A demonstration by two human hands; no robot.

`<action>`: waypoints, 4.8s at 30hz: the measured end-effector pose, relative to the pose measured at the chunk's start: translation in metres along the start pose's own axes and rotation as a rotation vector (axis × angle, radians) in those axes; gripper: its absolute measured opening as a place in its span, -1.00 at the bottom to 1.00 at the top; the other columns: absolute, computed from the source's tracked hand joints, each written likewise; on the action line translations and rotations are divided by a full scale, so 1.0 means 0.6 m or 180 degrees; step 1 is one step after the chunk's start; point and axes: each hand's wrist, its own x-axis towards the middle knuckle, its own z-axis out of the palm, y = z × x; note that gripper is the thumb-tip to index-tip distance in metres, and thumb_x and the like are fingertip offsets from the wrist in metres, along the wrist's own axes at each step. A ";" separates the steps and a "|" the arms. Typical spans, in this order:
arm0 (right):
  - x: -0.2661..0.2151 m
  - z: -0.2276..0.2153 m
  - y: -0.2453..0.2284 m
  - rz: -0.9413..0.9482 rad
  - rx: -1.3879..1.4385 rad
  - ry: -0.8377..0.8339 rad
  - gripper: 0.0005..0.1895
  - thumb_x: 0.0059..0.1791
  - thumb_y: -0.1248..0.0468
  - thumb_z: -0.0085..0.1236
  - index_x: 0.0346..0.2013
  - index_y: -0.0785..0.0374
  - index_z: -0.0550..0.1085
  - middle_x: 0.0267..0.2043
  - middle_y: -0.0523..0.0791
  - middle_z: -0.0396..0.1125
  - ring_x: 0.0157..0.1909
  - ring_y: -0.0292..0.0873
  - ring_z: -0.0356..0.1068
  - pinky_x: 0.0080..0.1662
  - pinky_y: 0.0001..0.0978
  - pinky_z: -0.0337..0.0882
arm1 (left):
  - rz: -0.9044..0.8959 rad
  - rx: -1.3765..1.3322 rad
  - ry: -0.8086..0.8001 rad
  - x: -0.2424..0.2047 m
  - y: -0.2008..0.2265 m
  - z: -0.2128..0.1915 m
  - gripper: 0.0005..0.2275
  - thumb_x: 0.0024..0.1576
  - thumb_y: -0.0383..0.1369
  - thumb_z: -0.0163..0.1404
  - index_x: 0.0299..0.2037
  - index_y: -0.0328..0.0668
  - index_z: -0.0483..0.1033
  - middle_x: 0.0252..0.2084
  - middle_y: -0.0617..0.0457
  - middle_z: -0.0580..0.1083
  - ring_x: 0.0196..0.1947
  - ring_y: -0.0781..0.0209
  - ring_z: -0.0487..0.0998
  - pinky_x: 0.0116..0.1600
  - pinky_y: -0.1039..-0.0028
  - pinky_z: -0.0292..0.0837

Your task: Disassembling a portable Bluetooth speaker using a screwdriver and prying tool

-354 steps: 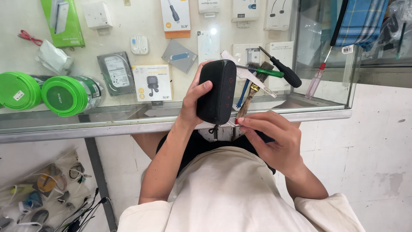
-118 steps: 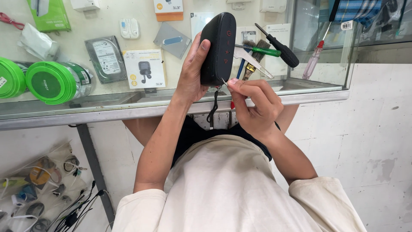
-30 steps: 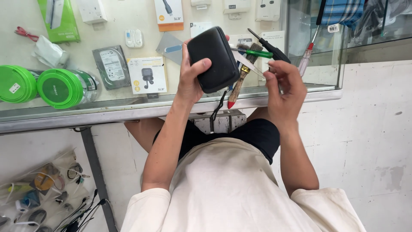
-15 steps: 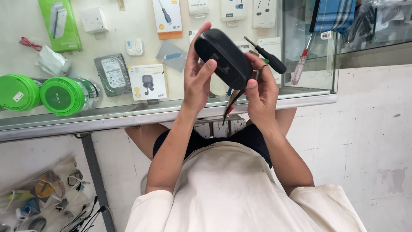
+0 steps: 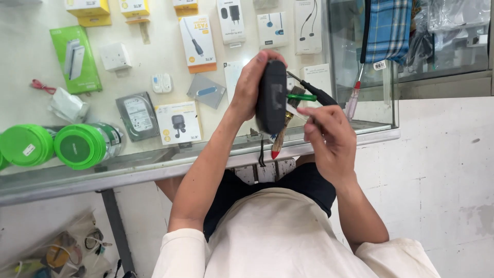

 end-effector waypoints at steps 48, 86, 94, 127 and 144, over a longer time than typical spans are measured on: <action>-0.073 0.022 -0.011 -0.0792 -0.1335 0.0252 -0.81 0.05 0.43 0.32 -0.05 0.24 0.57 -0.36 -0.06 0.44 -0.50 -0.23 0.30 -0.44 -0.45 0.26 | -0.0019 0.0446 -0.0718 -0.027 0.043 0.002 -0.46 0.21 0.24 -0.15 -0.28 -0.15 0.34 -0.36 0.18 0.30 -0.43 0.38 0.31 -0.33 0.60 0.22; -0.035 0.019 0.014 -0.1060 -0.0900 -0.0538 -0.59 0.18 0.08 -0.04 0.19 0.27 0.50 -0.33 -0.07 0.26 -0.40 -0.19 0.18 -0.35 -0.40 0.25 | -0.0135 0.0256 -0.0971 -0.028 0.037 0.002 -0.56 0.26 0.12 -0.15 -0.28 -0.15 0.35 -0.31 0.16 0.30 -0.33 0.35 0.31 -0.22 0.57 0.34; -0.036 0.012 -0.013 -0.0518 -0.0775 0.0110 -0.85 0.09 0.36 0.13 -0.10 0.40 0.50 -0.23 0.07 0.45 -0.32 -0.11 0.40 -0.29 -0.44 0.44 | -0.0214 0.0114 -0.1120 -0.027 0.047 0.001 -0.51 0.23 0.19 -0.17 -0.30 -0.12 0.35 -0.32 0.15 0.31 -0.30 0.33 0.26 -0.12 0.53 0.16; -0.007 0.011 -0.040 -0.0607 -0.1043 0.0274 -0.81 0.03 0.63 0.35 -0.13 0.41 0.58 -0.22 0.15 0.41 -0.27 -0.03 0.40 -0.21 -0.33 0.45 | -0.0094 0.0510 -0.1360 -0.028 0.048 0.000 -0.66 0.25 -0.02 -0.13 -0.28 -0.16 0.35 -0.29 0.13 0.33 -0.25 0.27 0.33 -0.06 0.48 0.26; 0.043 -0.034 -0.089 -0.0175 -0.1136 -0.0651 -0.89 0.08 0.62 0.32 -0.21 0.40 0.62 -0.25 0.09 0.39 -0.24 -0.02 0.40 -0.26 -0.36 0.34 | -0.0186 0.1011 -0.1428 -0.025 0.047 -0.001 -0.70 0.24 -0.06 -0.10 -0.32 -0.13 0.35 -0.32 0.17 0.34 -0.30 0.30 0.33 -0.14 0.50 0.24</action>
